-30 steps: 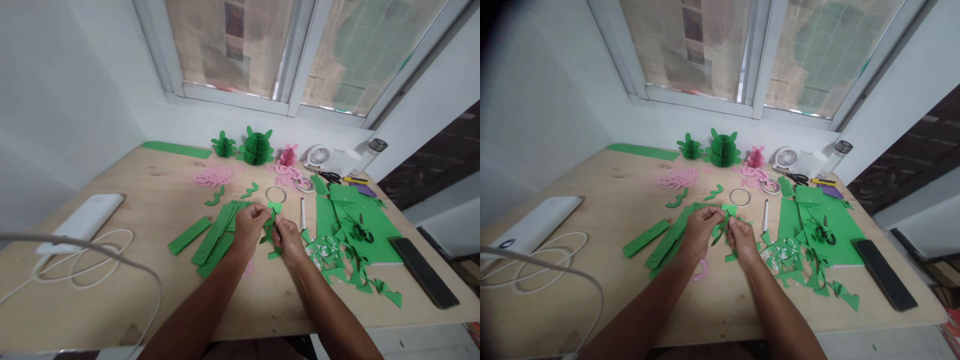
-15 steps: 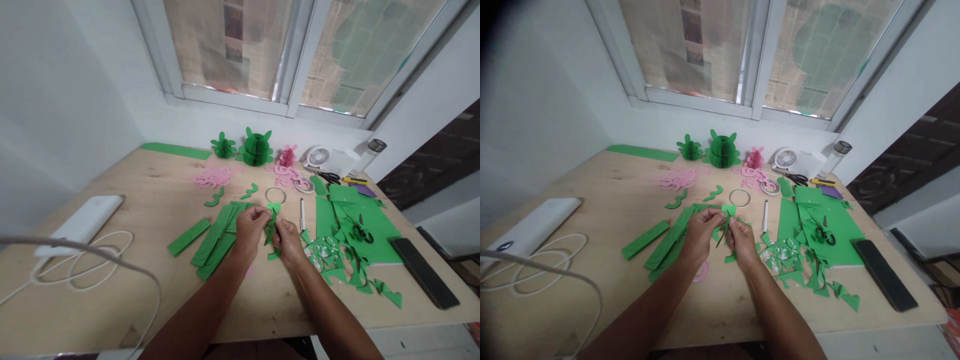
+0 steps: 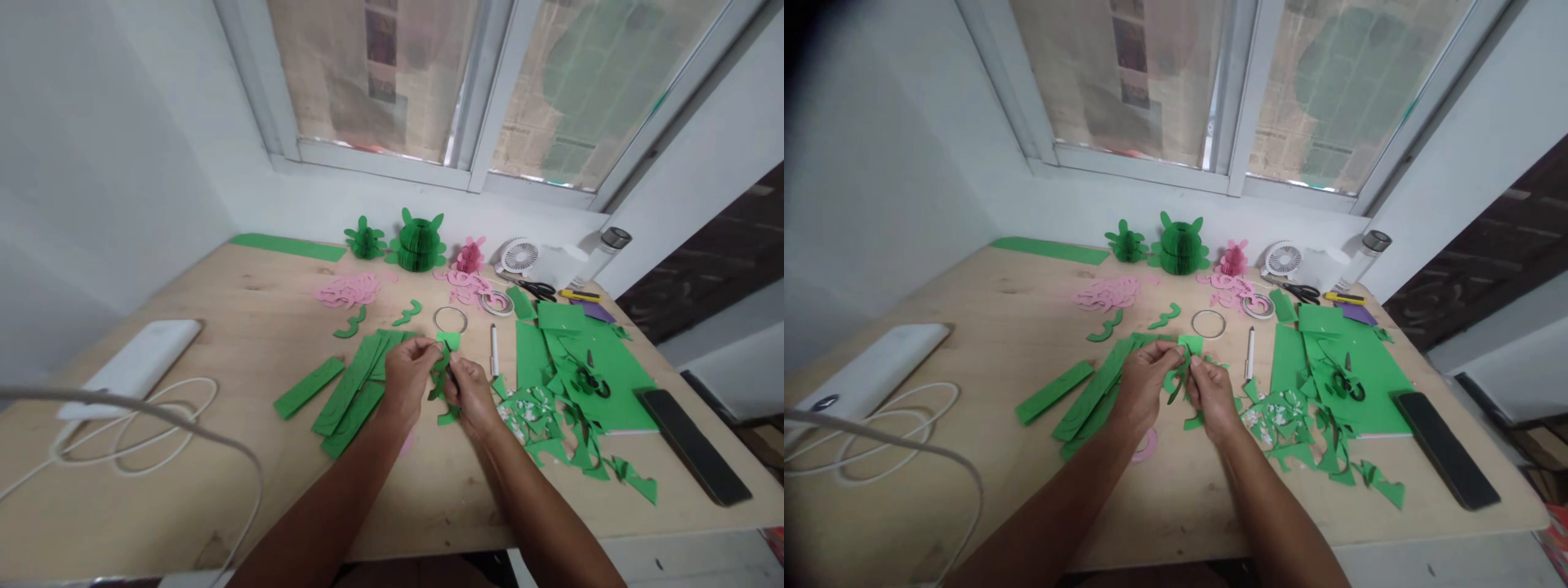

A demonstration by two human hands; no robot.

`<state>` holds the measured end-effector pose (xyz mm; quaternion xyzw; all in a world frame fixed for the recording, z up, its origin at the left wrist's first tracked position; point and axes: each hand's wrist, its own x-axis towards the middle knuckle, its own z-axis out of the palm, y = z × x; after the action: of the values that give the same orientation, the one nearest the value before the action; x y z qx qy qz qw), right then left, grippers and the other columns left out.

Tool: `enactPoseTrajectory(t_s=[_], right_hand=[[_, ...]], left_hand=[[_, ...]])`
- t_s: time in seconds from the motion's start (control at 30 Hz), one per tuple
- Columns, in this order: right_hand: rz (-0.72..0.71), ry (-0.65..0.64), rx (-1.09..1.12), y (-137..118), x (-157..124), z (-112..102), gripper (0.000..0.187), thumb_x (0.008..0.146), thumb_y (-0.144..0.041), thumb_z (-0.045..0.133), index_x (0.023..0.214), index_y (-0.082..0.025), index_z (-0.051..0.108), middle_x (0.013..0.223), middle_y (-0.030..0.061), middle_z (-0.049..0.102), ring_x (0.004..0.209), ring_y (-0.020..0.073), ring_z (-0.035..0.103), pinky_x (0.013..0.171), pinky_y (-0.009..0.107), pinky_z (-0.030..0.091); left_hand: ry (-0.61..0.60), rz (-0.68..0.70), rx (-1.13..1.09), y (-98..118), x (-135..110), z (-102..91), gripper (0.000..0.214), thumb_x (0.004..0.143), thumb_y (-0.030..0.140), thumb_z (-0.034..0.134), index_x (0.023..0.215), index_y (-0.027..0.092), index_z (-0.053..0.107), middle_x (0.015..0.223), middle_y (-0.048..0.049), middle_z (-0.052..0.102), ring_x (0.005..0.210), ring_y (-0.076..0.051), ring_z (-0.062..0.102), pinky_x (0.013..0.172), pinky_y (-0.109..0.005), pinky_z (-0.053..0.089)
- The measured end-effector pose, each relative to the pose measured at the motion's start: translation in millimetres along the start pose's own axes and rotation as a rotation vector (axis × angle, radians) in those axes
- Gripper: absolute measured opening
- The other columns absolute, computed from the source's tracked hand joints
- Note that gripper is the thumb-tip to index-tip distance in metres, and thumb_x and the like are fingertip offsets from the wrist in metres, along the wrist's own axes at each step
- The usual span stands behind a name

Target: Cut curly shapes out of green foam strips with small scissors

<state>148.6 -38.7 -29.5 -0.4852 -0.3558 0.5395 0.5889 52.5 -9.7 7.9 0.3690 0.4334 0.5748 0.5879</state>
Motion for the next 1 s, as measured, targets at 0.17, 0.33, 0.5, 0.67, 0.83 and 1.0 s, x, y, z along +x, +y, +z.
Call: enactPoseTrajectory(t_s=[0.17, 0.33, 0.5, 0.67, 0.83, 1.0], right_hand=[[-0.011, 0.001, -0.016, 1.7, 1.0, -1.1, 0.056, 0.072, -0.066, 0.066, 0.052, -0.02, 0.041, 0.037, -0.009, 0.034, 0.033, 0.0038, 0.02, 0.036, 0.022, 0.01], [-0.018, 0.001, -0.018, 3.2, 1.6, -1.7, 0.056, 0.072, -0.065, 0.067, 0.052, -0.02, 0.041, 0.037, -0.0092, 0.034, 0.034, 0.0039, 0.019, 0.036, 0.022, 0.009], [0.0, -0.01, -0.005, 0.8, 1.0, -0.9, 0.056, 0.07, -0.065, 0.068, 0.053, -0.02, 0.041, 0.038, -0.0097, 0.033, 0.034, 0.0037, 0.018, 0.036, 0.021, 0.009], [0.016, -0.014, -0.011, -1.1, 1.1, -0.4, 0.056, 0.068, -0.067, 0.069, 0.054, -0.021, 0.041, 0.038, -0.01, 0.032, 0.034, 0.0037, 0.018, 0.036, 0.021, 0.009], [0.008, -0.01, -0.02, -1.0, 0.7, -0.1, 0.056, 0.069, -0.066, 0.068, 0.053, -0.021, 0.041, 0.038, -0.01, 0.032, 0.034, 0.0036, 0.018, 0.036, 0.022, 0.008], [-0.01, -0.002, -0.033, -0.7, 0.3, -0.7, 0.057, 0.071, -0.066, 0.067, 0.051, -0.021, 0.039, 0.037, -0.0099, 0.031, 0.033, 0.0037, 0.018, 0.036, 0.022, 0.009]], left_hand=[[0.008, -0.002, 0.005, 0.5, 0.5, 0.4, 0.011, 0.057, 0.022, 0.067, 0.051, 0.016, 0.06, 0.052, 0.0034, 0.055, 0.051, -0.008, 0.046, 0.053, -0.021, 0.037], [0.015, -0.002, 0.016, 1.8, 0.0, 0.9, 0.01, 0.057, 0.021, 0.066, 0.051, 0.015, 0.06, 0.053, 0.0032, 0.055, 0.053, -0.008, 0.047, 0.054, -0.021, 0.037], [0.018, 0.0, 0.022, 4.1, 0.0, 0.2, 0.009, 0.057, 0.021, 0.066, 0.051, 0.015, 0.061, 0.052, 0.0027, 0.055, 0.052, -0.008, 0.047, 0.053, -0.021, 0.038], [0.01, 0.005, 0.039, 4.4, 2.1, -1.0, 0.009, 0.056, 0.022, 0.066, 0.052, 0.015, 0.061, 0.052, 0.0026, 0.055, 0.05, -0.008, 0.046, 0.051, -0.02, 0.038], [0.004, 0.012, 0.054, 3.9, 2.6, -1.4, 0.008, 0.056, 0.022, 0.064, 0.052, 0.016, 0.061, 0.052, 0.0021, 0.056, 0.052, -0.009, 0.046, 0.052, -0.021, 0.038], [0.002, 0.003, 0.024, 4.3, 0.9, -0.3, 0.009, 0.057, 0.023, 0.066, 0.052, 0.016, 0.061, 0.053, 0.0024, 0.055, 0.053, -0.009, 0.047, 0.054, -0.021, 0.038]])
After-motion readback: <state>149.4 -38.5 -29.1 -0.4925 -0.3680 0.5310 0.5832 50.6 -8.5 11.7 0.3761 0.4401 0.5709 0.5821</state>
